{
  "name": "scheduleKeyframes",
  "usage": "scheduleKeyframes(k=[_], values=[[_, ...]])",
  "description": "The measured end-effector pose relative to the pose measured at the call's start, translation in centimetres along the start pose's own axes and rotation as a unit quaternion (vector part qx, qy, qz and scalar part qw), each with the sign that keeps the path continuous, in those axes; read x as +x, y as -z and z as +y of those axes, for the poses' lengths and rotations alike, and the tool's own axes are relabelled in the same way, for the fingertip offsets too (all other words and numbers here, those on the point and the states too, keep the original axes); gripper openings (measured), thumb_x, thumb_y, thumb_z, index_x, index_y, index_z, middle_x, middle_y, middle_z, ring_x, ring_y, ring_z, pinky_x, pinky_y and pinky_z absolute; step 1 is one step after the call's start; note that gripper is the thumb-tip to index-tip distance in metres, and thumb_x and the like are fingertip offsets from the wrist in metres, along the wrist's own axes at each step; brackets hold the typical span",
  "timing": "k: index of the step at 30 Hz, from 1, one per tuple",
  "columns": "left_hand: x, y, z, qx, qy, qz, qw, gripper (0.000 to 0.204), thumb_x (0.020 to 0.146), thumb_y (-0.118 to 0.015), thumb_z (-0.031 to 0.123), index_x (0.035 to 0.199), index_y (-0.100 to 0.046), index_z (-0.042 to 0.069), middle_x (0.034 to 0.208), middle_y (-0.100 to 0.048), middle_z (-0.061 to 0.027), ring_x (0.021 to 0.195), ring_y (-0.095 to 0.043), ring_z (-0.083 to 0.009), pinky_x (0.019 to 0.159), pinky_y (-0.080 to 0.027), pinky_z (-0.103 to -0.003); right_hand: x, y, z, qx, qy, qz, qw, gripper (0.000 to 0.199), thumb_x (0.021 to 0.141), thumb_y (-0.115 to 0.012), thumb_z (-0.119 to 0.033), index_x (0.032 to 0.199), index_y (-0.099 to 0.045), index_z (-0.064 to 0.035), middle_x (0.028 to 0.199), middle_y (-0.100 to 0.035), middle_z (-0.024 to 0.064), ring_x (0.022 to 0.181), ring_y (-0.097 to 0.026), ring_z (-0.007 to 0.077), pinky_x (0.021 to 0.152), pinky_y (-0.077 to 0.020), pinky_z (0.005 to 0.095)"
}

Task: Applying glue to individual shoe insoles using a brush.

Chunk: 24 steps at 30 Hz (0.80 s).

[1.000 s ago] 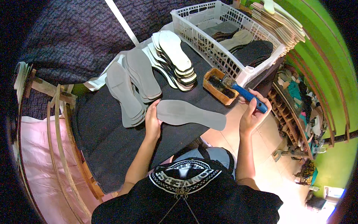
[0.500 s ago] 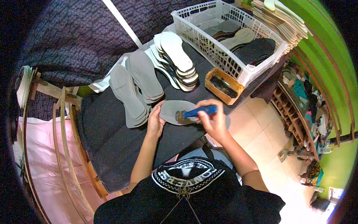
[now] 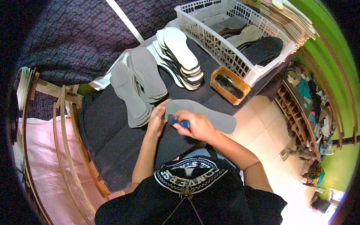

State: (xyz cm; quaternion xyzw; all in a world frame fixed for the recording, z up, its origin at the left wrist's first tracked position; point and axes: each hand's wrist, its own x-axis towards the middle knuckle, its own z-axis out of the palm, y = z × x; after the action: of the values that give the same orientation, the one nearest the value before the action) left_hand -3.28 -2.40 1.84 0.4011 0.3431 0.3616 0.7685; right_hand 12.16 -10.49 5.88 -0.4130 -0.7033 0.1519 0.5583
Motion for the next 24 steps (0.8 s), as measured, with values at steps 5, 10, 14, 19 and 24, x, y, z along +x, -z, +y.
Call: scheduleKeyframes(k=[5,10,14,19,24], values=[[-0.2,-0.2,0.4,0.027,0.017,0.012,0.999,0.031,0.089,-0.032,0.016,0.115,-0.042,0.003,0.101,-0.053,-0.0059,0.086,-0.053,-0.0106,0.072,-0.043,-0.022,-0.9,1.3,-0.6,-0.059,0.073,-0.068,0.993,0.033,0.065,-0.065,-0.012,0.084,-0.038,-0.0079,0.078,-0.055,0.0082,0.057,-0.055,0.0246,0.047,-0.0440,0.0309],[-0.2,-0.2,0.4,0.028,0.014,0.016,0.999,0.031,0.089,-0.031,0.016,0.115,-0.043,0.002,0.101,-0.053,-0.0070,0.087,-0.053,-0.0115,0.073,-0.043,-0.022,-0.9,1.8,-0.4,-0.087,0.034,-0.039,0.995,0.036,0.066,-0.065,-0.013,0.090,-0.040,-0.0073,0.070,-0.055,0.0072,0.053,-0.054,0.0210,0.046,-0.0436,0.0302],[0.0,-0.2,0.6,0.013,0.012,0.003,1.000,0.031,0.088,-0.034,0.015,0.114,-0.043,0.001,0.104,-0.052,-0.0069,0.091,-0.051,-0.0122,0.076,-0.042,-0.024,0.4,-0.3,-0.2,0.019,0.046,0.010,0.999,0.034,0.069,-0.064,-0.011,0.090,-0.037,-0.0070,0.077,-0.057,0.0095,0.058,-0.056,0.0239,0.050,-0.0451,0.0297],[0.3,0.8,-0.1,0.043,0.021,0.003,0.999,0.031,0.089,-0.031,0.014,0.114,-0.043,0.002,0.102,-0.053,-0.0067,0.089,-0.052,-0.0107,0.074,-0.043,-0.022,-0.6,0.2,0.2,0.000,0.059,-0.019,0.998,0.033,0.068,-0.063,-0.008,0.086,-0.036,-0.0074,0.075,-0.056,0.0089,0.058,-0.056,0.0240,0.049,-0.0449,0.0296],[-0.5,-0.9,1.2,0.023,0.026,0.021,0.999,0.031,0.089,-0.030,0.014,0.114,-0.043,0.001,0.105,-0.052,-0.0079,0.092,-0.052,-0.0130,0.076,-0.042,-0.024,-1.0,2.0,-0.3,-0.016,0.045,-0.026,0.999,0.030,0.064,-0.063,-0.005,0.082,-0.039,-0.0074,0.068,-0.055,0.0067,0.053,-0.055,0.0216,0.046,-0.0435,0.0291]])
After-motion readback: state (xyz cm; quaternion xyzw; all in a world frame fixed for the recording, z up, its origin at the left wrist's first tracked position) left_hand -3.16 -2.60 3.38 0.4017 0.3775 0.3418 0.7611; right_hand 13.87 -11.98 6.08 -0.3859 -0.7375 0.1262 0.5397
